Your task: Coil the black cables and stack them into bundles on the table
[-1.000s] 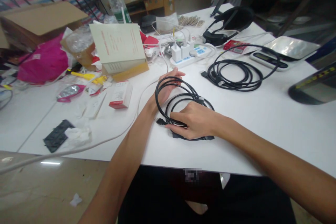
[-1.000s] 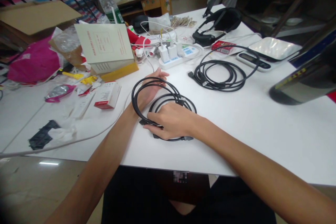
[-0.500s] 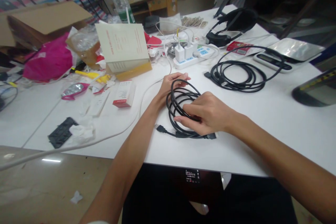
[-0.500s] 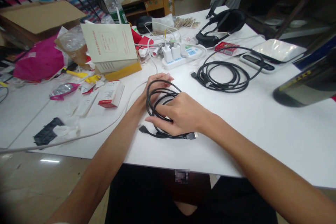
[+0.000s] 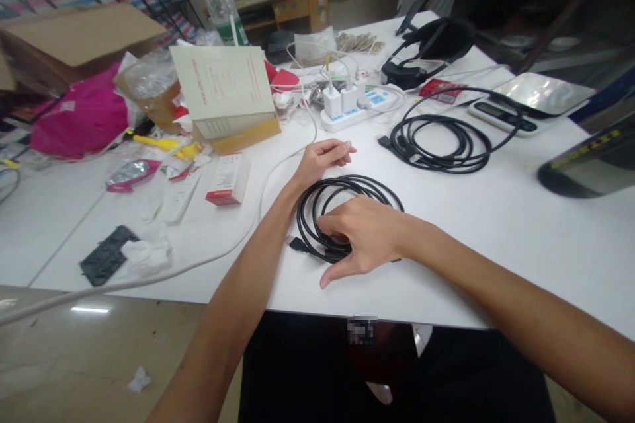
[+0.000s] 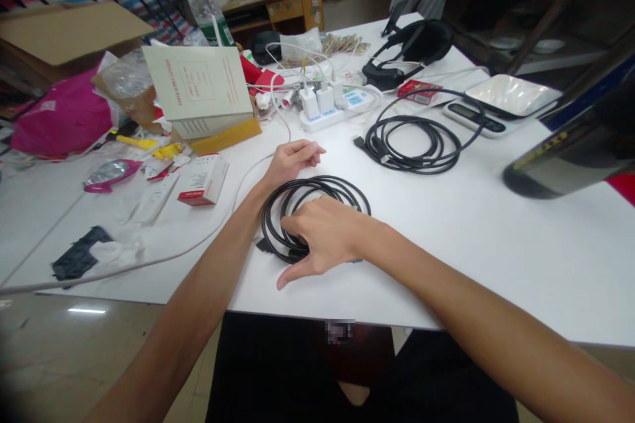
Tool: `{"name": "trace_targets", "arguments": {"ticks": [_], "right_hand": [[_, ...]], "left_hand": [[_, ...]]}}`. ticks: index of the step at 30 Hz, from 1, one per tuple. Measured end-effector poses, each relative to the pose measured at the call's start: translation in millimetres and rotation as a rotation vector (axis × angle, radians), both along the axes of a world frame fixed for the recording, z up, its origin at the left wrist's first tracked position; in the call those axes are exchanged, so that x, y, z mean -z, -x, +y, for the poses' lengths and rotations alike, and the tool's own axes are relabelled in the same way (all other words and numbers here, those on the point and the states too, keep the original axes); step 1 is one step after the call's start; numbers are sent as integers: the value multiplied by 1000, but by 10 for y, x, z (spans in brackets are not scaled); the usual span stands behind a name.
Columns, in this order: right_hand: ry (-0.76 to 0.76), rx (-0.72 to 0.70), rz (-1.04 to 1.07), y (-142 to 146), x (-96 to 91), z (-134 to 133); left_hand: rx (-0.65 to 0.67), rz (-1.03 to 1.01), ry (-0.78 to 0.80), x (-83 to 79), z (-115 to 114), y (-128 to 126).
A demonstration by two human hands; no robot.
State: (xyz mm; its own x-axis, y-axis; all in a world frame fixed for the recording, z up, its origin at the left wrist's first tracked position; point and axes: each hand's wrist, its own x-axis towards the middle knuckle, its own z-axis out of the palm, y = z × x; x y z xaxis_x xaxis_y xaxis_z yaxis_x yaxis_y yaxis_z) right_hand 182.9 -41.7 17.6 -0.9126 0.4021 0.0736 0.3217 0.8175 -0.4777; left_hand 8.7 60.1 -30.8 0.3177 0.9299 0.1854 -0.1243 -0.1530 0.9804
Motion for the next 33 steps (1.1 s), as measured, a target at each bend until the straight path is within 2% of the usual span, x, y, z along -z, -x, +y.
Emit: {"name": "trace_targets", "arguments": {"ticks": [7, 12, 17, 22, 25, 30, 33], "right_hand": [[-4, 31, -96, 23, -45, -14], [-96, -36, -77, -79, 77, 31], [-223, 28, 13, -291, 220, 67], [-148, 1, 24, -397, 189, 89], [-152, -31, -27, -397, 138, 74], [-289, -38, -61, -363, 148, 51], [-384, -40, -58, -353, 198, 79]], "left_hand": [[160, 163, 16, -122, -89, 28], [199, 154, 35, -129, -117, 18], [142, 162, 7, -87, -117, -15], [114, 237, -46, -91, -138, -50], [70, 252, -52, -94, -144, -67], [-49, 246, -76, -47, -96, -82], [-167, 199, -105, -11, -43, -72]]}}
